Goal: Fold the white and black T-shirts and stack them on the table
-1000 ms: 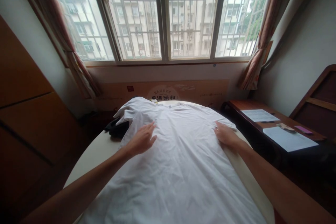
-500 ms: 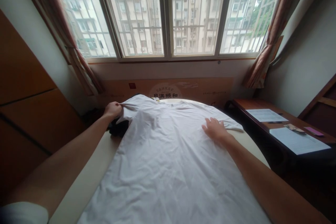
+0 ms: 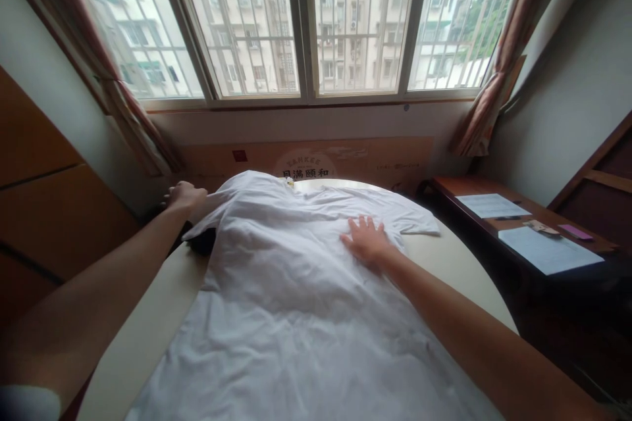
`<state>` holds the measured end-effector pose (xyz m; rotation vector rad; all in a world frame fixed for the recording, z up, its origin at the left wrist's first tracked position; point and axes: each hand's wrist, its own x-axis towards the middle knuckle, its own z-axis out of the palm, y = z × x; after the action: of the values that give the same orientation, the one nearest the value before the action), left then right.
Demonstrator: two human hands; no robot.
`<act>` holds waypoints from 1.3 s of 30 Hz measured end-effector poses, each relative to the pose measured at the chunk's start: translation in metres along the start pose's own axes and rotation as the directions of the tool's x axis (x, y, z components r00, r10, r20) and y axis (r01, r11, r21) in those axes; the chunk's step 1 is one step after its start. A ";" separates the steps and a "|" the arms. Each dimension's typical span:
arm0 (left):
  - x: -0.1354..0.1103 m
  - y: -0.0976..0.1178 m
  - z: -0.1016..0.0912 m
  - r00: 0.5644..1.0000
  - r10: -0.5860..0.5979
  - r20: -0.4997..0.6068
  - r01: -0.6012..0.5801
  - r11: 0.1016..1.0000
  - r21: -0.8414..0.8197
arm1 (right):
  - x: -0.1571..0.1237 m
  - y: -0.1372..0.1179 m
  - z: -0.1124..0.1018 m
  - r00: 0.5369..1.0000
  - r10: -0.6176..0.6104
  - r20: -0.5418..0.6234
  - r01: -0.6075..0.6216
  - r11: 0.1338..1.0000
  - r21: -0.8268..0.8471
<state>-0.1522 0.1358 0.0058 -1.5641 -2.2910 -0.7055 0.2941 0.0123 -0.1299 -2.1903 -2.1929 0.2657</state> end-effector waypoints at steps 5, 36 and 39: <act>-0.042 0.070 0.005 0.916 0.384 0.117 -0.376 0.923 -0.081 | 0.039 0.004 -0.011 1.000 -0.003 -0.005 0.003 0.999 0.035; -0.135 0.200 0.134 0.670 0.537 0.512 -0.519 0.833 -0.193 | 0.221 0.054 -0.021 0.940 0.262 -0.217 -0.225 0.957 0.182; -0.135 0.199 0.136 0.678 0.545 0.493 -0.513 0.832 -0.214 | 0.225 0.056 -0.023 0.922 0.253 -0.292 -0.215 0.964 0.155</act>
<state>0.0891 0.1607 -0.1271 -2.5651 -1.9363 -0.1784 0.3511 0.2386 -0.1374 -2.2477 -1.7105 0.0498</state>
